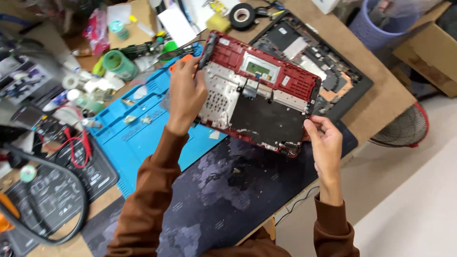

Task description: Disassembling a laptop to access and work on the motherboard using a screwdriver and specialized tools.

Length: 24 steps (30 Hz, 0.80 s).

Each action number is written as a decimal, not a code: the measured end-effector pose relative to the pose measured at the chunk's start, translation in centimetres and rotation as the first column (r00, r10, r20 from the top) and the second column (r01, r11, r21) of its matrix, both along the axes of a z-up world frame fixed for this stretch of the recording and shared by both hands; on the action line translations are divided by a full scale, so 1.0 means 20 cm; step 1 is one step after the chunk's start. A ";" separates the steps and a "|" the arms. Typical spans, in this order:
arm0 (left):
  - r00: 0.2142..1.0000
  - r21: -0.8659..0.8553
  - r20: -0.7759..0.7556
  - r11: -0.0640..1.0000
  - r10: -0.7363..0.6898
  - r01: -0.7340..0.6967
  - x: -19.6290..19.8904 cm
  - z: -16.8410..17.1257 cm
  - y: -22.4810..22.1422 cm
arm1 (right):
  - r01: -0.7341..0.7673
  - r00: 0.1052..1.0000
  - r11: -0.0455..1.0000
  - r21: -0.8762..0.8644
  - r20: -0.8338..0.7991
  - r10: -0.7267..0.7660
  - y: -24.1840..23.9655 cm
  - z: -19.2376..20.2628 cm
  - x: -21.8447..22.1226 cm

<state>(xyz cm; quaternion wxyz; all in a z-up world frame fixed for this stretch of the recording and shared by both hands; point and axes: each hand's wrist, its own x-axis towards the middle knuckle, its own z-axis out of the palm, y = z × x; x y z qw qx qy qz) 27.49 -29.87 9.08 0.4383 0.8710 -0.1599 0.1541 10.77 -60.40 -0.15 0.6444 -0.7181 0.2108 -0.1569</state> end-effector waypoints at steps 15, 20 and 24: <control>0.928 -0.079 -0.273 0.968 -0.252 0.240 0.67 -0.41 -0.67 | 0.216 0.968 0.968 -0.130 -0.102 -0.229 -0.25 0.11 0.19; 0.900 -0.114 -0.331 0.959 -0.283 0.259 0.72 -0.43 -0.72 | 0.227 0.958 0.957 -0.181 -0.138 -0.253 -0.25 0.09 0.22; 0.871 -0.096 -0.381 0.950 -0.310 0.297 0.77 -0.44 -0.78 | 0.229 0.944 0.949 -0.217 -0.187 -0.271 -0.24 0.08 0.22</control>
